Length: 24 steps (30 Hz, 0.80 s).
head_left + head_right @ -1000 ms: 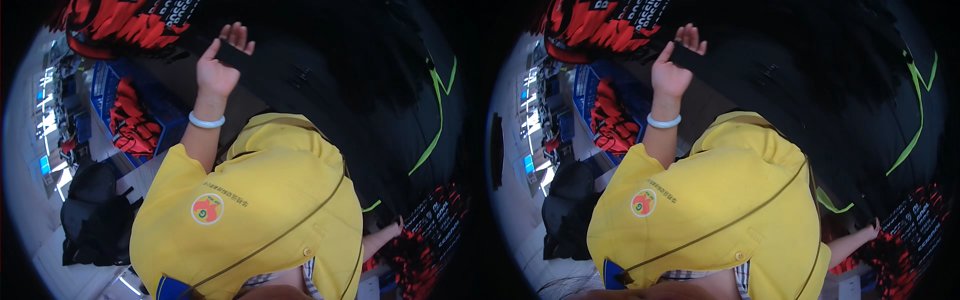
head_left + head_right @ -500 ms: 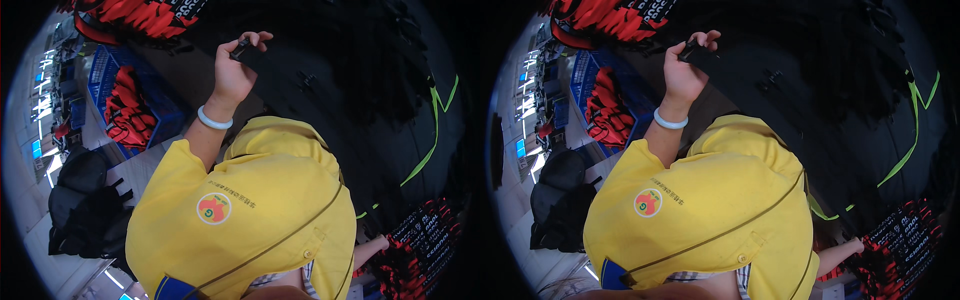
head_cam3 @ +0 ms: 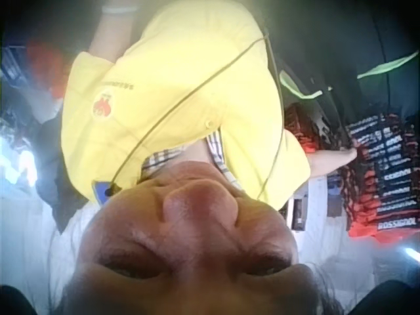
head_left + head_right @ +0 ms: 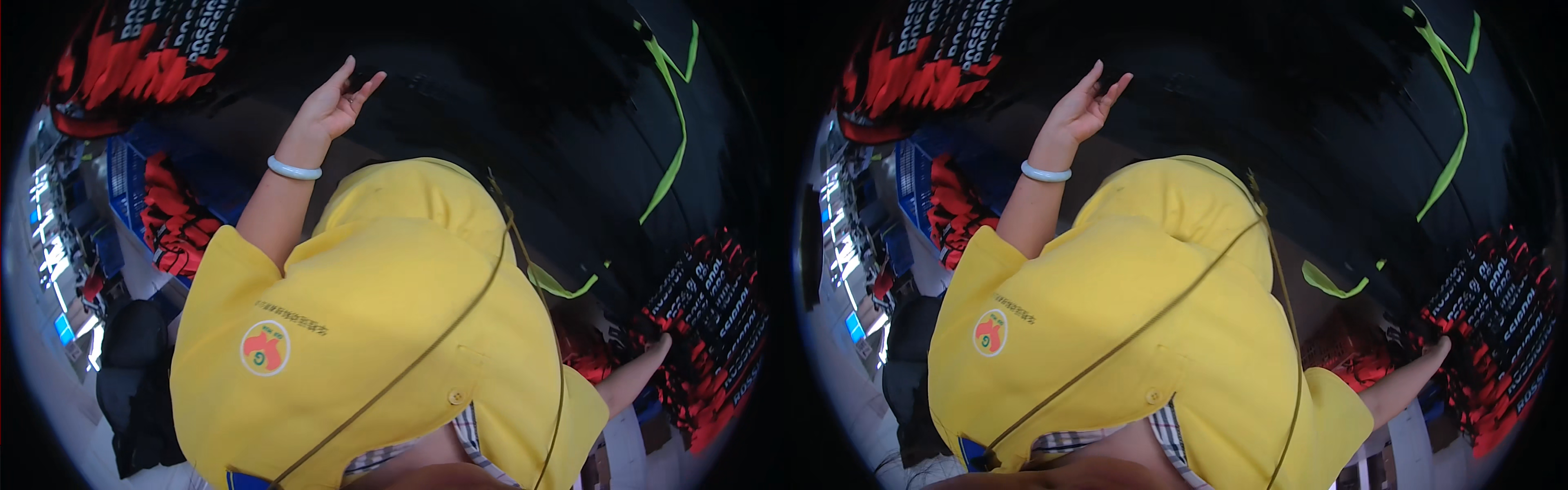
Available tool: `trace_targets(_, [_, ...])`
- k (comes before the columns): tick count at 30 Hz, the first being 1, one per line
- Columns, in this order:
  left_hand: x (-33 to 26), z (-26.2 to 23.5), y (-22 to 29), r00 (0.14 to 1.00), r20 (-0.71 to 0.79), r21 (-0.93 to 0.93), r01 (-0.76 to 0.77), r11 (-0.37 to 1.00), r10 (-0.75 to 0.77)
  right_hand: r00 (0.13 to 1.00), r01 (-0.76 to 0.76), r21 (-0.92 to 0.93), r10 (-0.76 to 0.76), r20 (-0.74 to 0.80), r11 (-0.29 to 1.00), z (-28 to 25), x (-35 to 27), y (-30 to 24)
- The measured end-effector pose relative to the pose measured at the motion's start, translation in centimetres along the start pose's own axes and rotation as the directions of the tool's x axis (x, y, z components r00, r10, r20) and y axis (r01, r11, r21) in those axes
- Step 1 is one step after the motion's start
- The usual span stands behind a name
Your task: Inspecting and adjusting straps on a series of backpacks on a production table.
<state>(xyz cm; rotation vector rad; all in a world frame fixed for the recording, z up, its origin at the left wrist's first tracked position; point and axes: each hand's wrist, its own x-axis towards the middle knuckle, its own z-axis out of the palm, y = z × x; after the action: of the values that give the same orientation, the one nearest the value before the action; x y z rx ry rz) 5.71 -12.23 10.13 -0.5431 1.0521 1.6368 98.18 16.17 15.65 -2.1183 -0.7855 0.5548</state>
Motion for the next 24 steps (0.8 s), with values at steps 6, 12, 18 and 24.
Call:
trace_targets(6, [2.1,1.3,-5.8,0.988,0.038,-0.079,0.154,0.985,-0.152,0.969,0.08,-0.807,-0.235,-0.074,0.585,0.4,2.2,-2.8])
trace_targets(12, [1.2,-0.2,-5.5,0.999,-0.034,0.185,0.014,0.983,-0.008,0.686,0.693,-0.254,-0.509,0.52,0.674,21.7,-14.5,-8.2])
trace_targets(18, [-0.3,0.4,-4.7,0.998,0.017,0.284,0.056,0.957,-0.063,0.108,0.773,0.435,-0.771,0.628,0.463,42.2,-39.5,-20.7])
trace_targets(24, [-1.9,2.9,-3.3,0.985,0.158,0.291,0.017,0.957,-0.065,-0.266,0.963,0.166,-0.839,0.475,-0.211,53.2,-48.4,-28.6])
